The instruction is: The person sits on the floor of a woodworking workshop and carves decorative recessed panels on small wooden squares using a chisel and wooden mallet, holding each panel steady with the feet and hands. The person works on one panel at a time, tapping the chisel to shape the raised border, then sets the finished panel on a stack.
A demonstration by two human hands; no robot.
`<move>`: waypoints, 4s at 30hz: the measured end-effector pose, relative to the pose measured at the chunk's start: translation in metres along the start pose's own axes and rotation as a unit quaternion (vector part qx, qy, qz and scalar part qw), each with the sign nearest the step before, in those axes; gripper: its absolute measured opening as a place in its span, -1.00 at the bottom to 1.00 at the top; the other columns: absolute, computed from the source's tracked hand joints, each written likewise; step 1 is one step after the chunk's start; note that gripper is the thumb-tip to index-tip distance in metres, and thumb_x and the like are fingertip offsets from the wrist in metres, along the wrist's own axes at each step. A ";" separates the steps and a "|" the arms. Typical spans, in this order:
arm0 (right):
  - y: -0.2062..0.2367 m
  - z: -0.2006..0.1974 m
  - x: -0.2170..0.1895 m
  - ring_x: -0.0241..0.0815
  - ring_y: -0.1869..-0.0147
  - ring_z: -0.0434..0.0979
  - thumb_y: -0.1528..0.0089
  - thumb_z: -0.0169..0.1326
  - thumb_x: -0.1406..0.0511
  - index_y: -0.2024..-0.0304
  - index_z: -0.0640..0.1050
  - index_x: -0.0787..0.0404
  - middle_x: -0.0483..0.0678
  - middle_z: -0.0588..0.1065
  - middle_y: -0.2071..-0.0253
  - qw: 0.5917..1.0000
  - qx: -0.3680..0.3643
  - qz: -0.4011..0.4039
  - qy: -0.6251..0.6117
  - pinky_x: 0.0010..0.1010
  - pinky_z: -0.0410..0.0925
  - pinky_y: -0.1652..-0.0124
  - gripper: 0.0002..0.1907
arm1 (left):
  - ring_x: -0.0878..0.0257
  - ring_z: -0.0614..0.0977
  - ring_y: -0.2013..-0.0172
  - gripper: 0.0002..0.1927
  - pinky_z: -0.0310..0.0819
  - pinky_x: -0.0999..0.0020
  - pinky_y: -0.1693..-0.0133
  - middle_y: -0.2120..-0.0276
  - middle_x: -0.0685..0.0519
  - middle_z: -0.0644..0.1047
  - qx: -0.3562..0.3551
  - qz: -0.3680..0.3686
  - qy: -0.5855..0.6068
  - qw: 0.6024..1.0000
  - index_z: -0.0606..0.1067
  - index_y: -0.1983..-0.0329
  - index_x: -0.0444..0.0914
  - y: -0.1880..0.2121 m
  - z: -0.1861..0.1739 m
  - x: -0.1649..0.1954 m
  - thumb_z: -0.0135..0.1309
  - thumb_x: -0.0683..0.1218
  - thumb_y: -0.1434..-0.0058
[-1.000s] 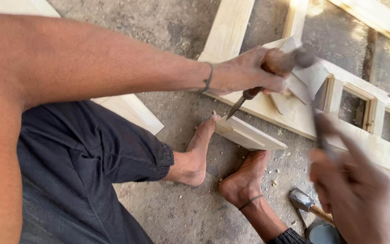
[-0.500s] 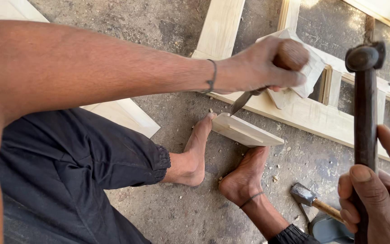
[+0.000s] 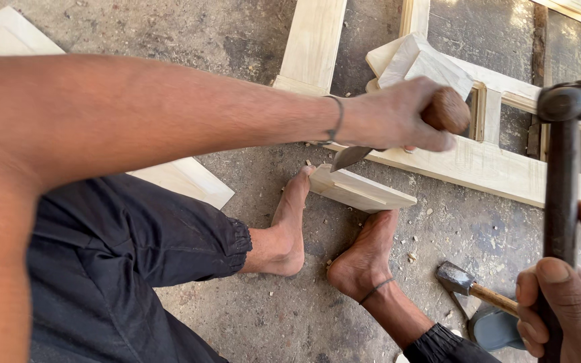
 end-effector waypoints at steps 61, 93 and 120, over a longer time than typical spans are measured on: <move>0.035 0.028 -0.026 -0.36 0.59 0.35 -0.50 -0.11 0.27 -0.63 0.18 0.15 -0.02 0.42 0.48 0.988 0.056 0.010 -0.143 -0.54 0.25 0.65 -0.37 | 0.36 0.63 0.33 -0.74 0.56 0.37 0.15 0.40 0.15 0.60 -0.025 0.002 -0.063 0.998 0.54 0.21 -0.23 -0.034 0.039 -0.010 0.31 -0.03 -0.13; 0.038 0.014 0.006 -0.37 0.62 0.34 -0.44 0.02 0.27 -0.50 0.29 0.26 -0.02 0.41 0.51 0.966 0.026 0.083 -0.245 -0.57 0.21 0.71 -0.41 | 0.21 0.71 0.21 -0.69 0.61 0.23 0.15 0.27 0.15 0.69 -0.225 -0.214 -0.393 0.866 0.70 0.21 0.06 0.035 0.044 -0.103 0.31 -0.17 0.02; -0.048 0.022 0.031 -0.12 0.01 0.57 -0.27 0.33 0.39 -0.22 0.25 0.20 0.00 0.43 0.05 0.940 0.116 0.006 -0.321 -0.28 0.55 0.03 -0.40 | 0.25 0.73 0.40 -0.58 0.53 0.36 0.47 0.34 -0.01 0.69 -0.270 -0.246 -0.259 0.894 0.52 0.03 -0.24 -0.007 -0.024 -0.012 0.30 -0.15 -0.01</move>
Point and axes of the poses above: each hand's wrist, its own y-axis away from the middle knuckle, its own z-axis out of the palm, x = y × z, the point moved 8 cm from there along -y, towards the middle knuckle
